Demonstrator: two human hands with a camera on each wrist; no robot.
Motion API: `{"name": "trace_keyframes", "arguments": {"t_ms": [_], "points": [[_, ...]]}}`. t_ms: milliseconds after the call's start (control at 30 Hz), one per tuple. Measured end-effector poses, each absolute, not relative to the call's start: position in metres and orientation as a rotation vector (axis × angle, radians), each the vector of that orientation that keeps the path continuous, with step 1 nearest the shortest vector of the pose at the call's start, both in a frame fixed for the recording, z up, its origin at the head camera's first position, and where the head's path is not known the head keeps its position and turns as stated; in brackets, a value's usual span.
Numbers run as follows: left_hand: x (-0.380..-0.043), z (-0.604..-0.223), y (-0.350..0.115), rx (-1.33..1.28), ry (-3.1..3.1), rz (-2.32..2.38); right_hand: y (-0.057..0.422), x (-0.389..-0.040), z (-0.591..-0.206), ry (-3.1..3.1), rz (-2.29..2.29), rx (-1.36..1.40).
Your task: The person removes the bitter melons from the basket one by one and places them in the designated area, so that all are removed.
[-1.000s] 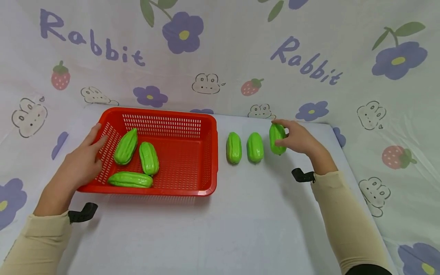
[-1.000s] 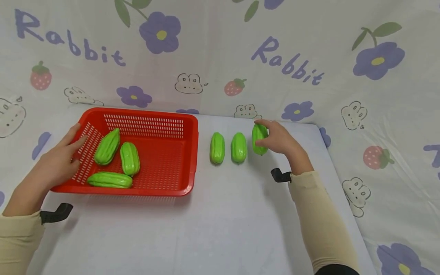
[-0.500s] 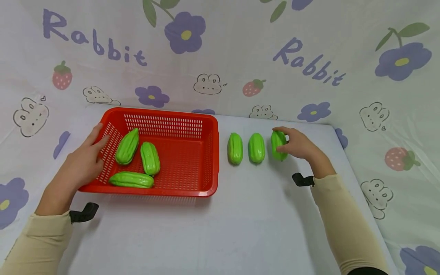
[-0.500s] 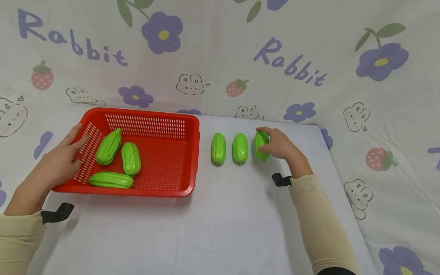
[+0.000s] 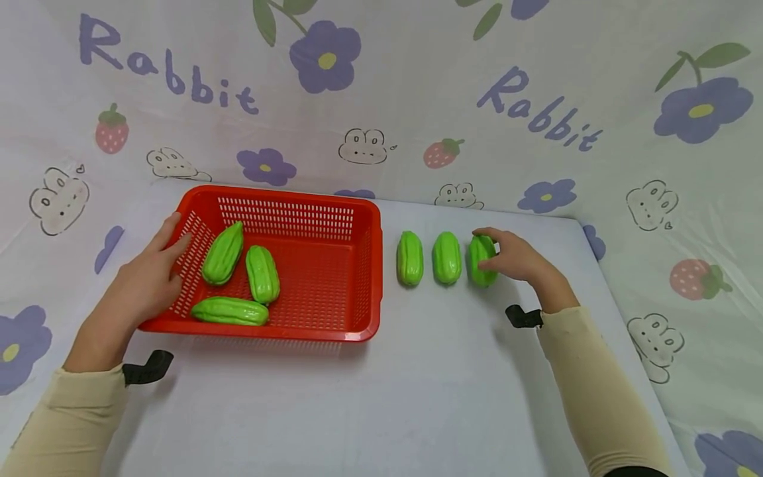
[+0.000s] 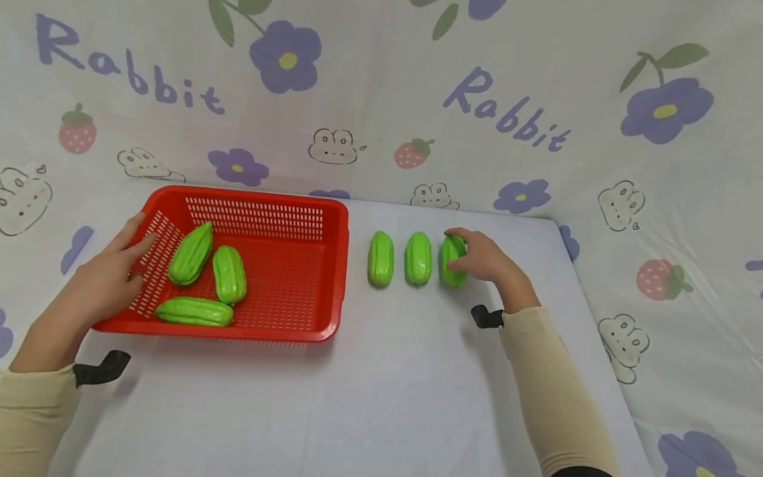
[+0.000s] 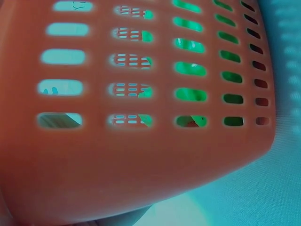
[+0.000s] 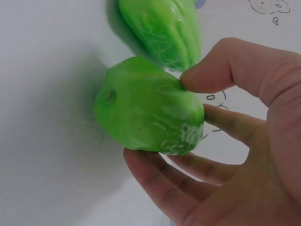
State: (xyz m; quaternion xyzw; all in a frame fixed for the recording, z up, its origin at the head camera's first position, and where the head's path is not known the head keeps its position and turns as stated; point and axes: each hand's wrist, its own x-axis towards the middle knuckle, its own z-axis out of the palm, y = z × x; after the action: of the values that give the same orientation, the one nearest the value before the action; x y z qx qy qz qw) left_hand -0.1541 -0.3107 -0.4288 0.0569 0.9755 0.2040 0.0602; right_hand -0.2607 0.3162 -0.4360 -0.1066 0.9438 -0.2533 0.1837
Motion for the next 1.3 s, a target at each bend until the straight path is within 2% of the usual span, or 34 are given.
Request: {"name": "trace_keyframes", "arguments": {"t_ms": [1300], "points": [[-0.153,-0.429,-0.310,0.179,2.956,0.633,0.315,-0.253,-0.422,2.715,-0.668,-0.309]]}}
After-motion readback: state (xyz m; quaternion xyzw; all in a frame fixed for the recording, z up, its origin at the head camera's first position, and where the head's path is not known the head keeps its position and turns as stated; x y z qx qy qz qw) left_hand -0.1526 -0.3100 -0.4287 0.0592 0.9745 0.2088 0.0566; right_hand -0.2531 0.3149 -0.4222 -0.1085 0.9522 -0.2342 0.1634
